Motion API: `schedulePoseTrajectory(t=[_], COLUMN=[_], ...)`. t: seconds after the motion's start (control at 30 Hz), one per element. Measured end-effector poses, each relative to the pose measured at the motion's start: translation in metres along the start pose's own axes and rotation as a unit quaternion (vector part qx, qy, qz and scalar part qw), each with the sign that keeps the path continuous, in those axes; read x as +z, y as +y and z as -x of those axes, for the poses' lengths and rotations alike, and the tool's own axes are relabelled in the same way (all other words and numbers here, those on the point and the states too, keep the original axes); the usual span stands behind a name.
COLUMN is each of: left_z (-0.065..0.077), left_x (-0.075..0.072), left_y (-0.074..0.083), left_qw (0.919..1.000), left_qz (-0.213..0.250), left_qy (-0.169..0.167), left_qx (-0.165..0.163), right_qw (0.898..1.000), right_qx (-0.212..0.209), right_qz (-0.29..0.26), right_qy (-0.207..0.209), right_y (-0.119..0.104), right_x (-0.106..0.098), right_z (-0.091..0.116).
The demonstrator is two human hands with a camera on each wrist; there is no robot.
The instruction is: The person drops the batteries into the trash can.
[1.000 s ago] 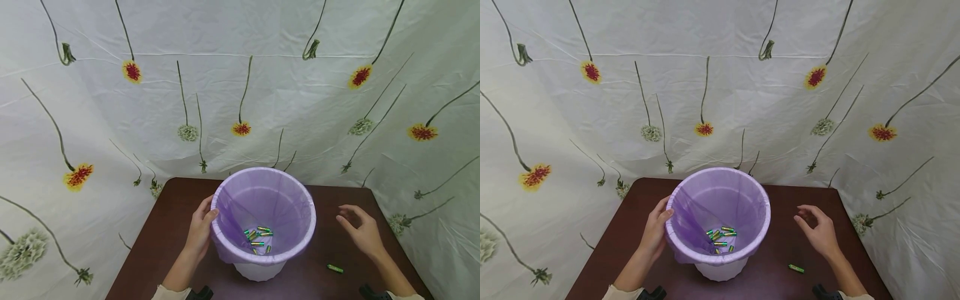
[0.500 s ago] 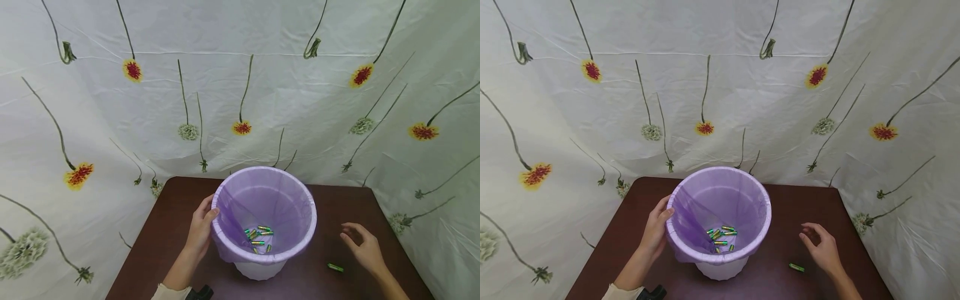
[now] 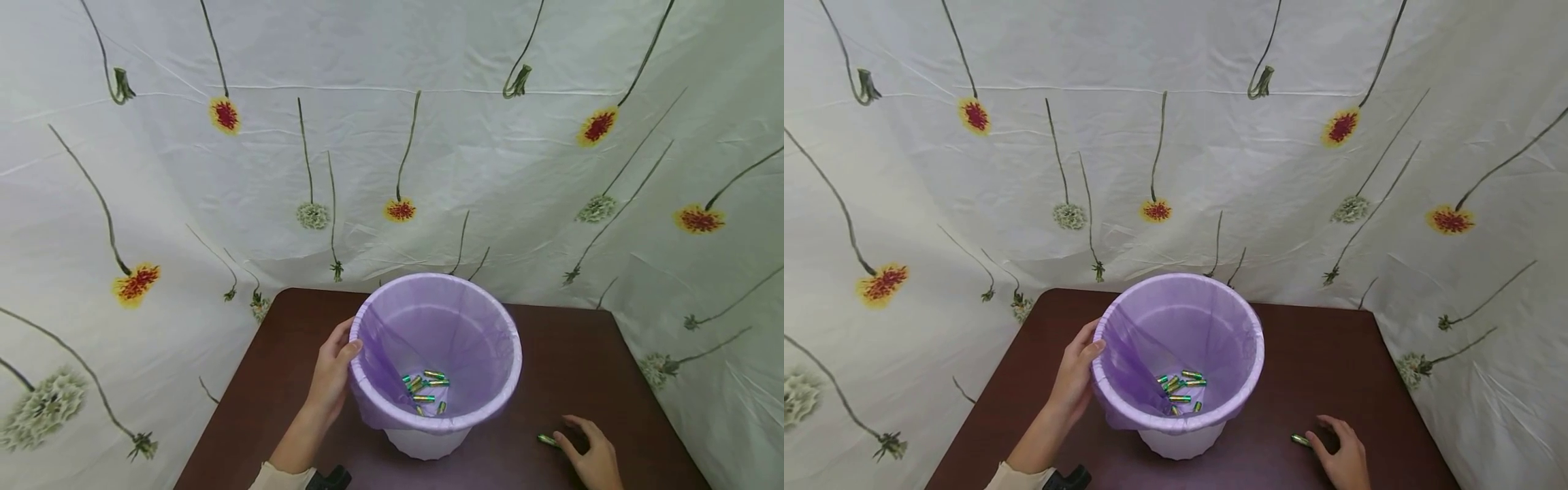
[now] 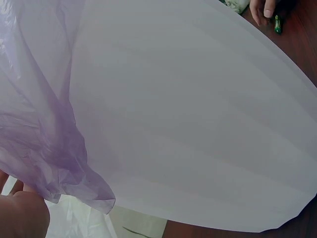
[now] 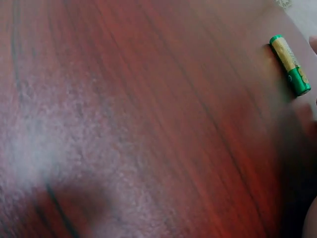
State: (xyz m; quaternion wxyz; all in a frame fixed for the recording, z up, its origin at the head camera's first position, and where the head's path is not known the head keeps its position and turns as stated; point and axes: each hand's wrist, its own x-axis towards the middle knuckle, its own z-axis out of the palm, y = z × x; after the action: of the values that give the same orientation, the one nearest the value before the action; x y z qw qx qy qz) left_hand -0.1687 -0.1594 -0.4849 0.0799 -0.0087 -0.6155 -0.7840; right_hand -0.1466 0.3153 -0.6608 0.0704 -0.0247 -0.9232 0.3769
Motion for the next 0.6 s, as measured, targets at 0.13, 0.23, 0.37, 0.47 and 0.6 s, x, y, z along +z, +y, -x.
schedulePoseTrajectory(t=[0.13,0.23,0.37,0.47,0.6], left_z=[-0.001,-0.002,-0.002,-0.001,0.000], left_x=[0.000,0.001,0.001,0.001,0.002], left_y=[0.001,0.001,0.000,0.000,-0.001], left_qw=[1.0000,1.0000,1.0000,0.9999,0.9999], left_qz=[-0.001,0.002,0.006,0.009,0.009], left_qy=[0.006,0.008,0.006,0.008,0.007], left_qx=[0.006,0.006,0.002,0.002,0.000], right_qw=[0.998,0.994,0.986,0.982,0.980], right_qx=[-0.049,-0.094,-0.139,-0.161,-0.164], right_qz=[0.028,0.049,0.075,0.080,0.079], right_qy=[0.017,0.033,0.046,0.057,0.077], right_y=[0.010,0.016,0.021,0.024,0.026], right_x=[0.010,0.016,0.019,0.020,0.019], right_z=[0.003,0.003,0.002,0.001,0.000])
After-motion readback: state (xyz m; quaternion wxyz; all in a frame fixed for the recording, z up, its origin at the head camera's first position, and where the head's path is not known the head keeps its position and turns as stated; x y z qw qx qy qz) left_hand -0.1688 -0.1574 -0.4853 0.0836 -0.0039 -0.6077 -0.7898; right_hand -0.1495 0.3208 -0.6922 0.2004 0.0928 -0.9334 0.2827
